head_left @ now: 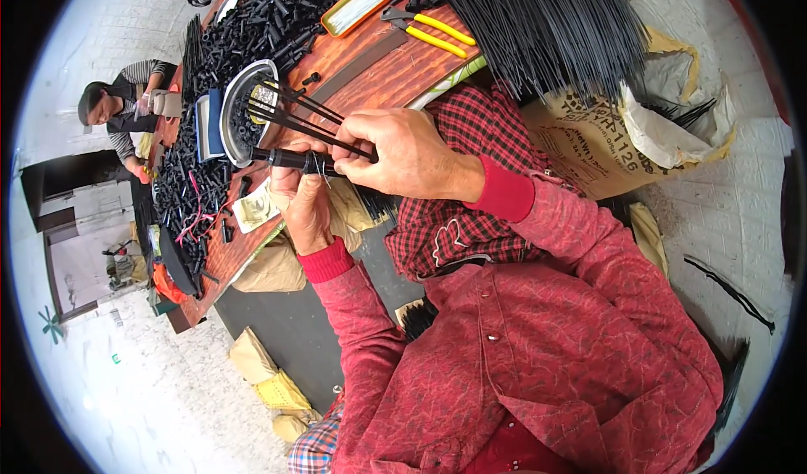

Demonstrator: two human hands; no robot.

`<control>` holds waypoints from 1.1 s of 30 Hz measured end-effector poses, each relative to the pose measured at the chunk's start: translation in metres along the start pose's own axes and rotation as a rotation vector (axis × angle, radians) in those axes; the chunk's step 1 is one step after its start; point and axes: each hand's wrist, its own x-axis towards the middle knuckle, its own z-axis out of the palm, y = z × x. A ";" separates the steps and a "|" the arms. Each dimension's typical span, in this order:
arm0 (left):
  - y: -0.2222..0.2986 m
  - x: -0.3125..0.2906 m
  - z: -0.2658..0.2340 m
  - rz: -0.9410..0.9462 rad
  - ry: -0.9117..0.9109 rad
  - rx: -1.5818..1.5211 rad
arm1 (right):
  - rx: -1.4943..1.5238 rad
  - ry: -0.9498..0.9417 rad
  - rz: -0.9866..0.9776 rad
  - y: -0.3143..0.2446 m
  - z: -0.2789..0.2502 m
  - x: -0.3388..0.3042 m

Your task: Manually threading black flexible tubes into a bundle for wiring assembly.

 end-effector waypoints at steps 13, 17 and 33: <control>0.007 -0.002 0.007 -0.033 0.035 0.011 | -0.064 0.058 -0.130 0.000 0.007 -0.001; 0.004 -0.003 0.006 -0.028 0.038 -0.042 | -0.049 0.067 -0.144 0.002 0.010 -0.003; 0.001 -0.010 -0.007 -0.047 0.081 -0.090 | -0.139 0.095 -0.211 -0.005 0.011 -0.008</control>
